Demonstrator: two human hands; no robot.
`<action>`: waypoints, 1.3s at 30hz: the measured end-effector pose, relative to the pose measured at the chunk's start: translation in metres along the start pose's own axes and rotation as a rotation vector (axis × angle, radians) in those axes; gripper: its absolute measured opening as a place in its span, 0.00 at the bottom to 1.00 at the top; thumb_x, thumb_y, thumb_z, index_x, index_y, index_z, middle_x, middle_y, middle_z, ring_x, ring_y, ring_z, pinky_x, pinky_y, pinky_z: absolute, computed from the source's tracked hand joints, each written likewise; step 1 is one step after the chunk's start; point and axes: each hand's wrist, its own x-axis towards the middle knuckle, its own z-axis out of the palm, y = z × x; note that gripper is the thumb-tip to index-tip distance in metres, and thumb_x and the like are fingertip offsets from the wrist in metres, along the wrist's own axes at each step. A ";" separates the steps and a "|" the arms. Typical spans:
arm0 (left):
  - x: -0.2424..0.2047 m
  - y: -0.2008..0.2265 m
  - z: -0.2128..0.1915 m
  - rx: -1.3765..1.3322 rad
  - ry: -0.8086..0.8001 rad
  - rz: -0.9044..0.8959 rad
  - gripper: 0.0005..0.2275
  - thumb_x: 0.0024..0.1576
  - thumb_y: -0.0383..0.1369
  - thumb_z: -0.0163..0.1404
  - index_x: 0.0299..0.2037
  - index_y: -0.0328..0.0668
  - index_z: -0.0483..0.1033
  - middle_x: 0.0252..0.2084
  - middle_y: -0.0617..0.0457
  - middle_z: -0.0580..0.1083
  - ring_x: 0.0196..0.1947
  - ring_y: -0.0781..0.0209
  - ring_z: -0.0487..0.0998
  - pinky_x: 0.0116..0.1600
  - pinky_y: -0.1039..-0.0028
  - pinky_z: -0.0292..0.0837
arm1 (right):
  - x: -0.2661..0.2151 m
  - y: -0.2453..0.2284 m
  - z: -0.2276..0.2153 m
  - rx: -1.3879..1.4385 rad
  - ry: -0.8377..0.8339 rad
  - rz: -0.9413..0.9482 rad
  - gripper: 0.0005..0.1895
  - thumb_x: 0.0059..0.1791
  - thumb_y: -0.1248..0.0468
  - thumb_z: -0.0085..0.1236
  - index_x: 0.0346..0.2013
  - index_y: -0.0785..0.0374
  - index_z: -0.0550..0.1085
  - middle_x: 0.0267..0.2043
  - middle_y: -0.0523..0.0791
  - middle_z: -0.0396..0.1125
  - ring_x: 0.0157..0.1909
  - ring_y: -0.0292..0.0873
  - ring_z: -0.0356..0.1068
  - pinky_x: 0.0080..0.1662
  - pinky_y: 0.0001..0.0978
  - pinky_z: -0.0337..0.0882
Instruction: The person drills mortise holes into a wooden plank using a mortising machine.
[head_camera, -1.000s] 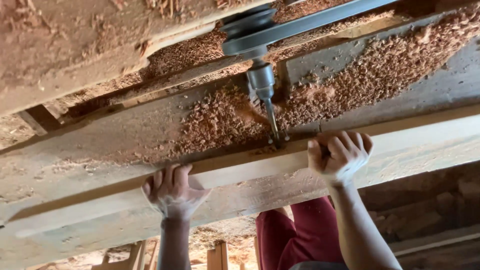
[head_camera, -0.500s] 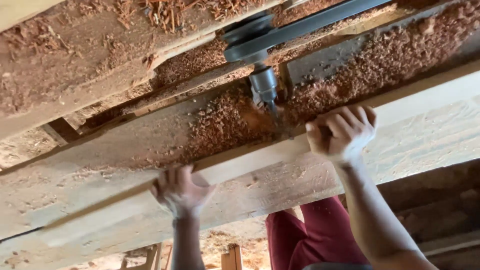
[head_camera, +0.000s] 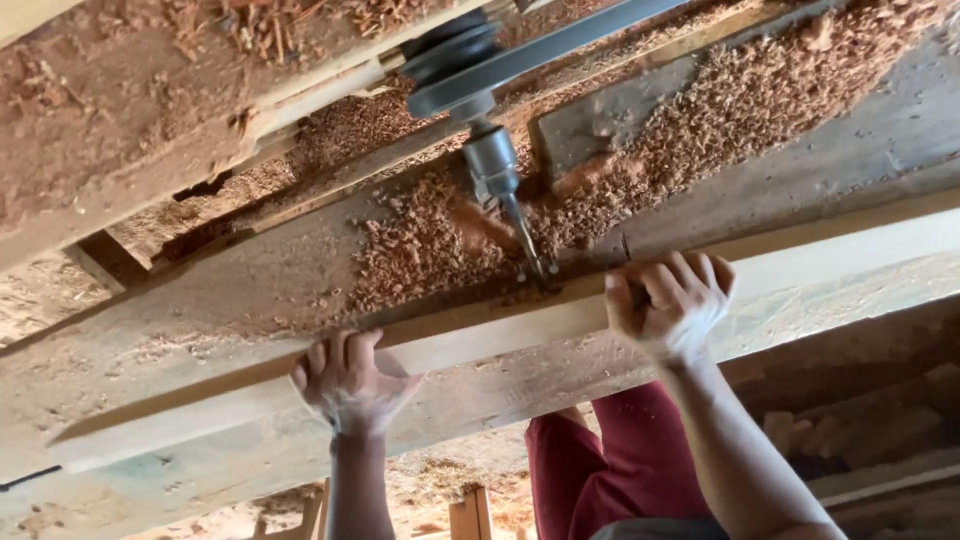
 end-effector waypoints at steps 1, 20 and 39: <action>0.003 0.004 -0.004 0.001 -0.004 0.006 0.28 0.44 0.70 0.55 0.29 0.55 0.71 0.30 0.58 0.72 0.33 0.59 0.71 0.46 0.66 0.58 | 0.001 0.001 0.003 0.001 -0.002 0.004 0.19 0.55 0.49 0.52 0.22 0.51 0.67 0.25 0.39 0.64 0.28 0.41 0.59 0.47 0.41 0.59; 0.015 0.020 -0.025 -0.054 -0.172 -0.174 0.28 0.40 0.64 0.63 0.34 0.51 0.74 0.36 0.55 0.73 0.39 0.54 0.73 0.49 0.61 0.58 | 0.012 0.010 0.074 0.035 -0.016 -0.008 0.22 0.55 0.47 0.51 0.20 0.51 0.65 0.22 0.40 0.62 0.27 0.42 0.58 0.45 0.42 0.60; 0.004 0.011 -0.010 0.020 -0.035 -0.184 0.31 0.37 0.67 0.62 0.32 0.52 0.69 0.33 0.55 0.73 0.35 0.57 0.72 0.44 0.66 0.56 | 0.048 0.005 0.034 0.014 0.073 -0.164 0.25 0.55 0.45 0.50 0.18 0.51 0.63 0.20 0.41 0.60 0.25 0.42 0.57 0.44 0.42 0.61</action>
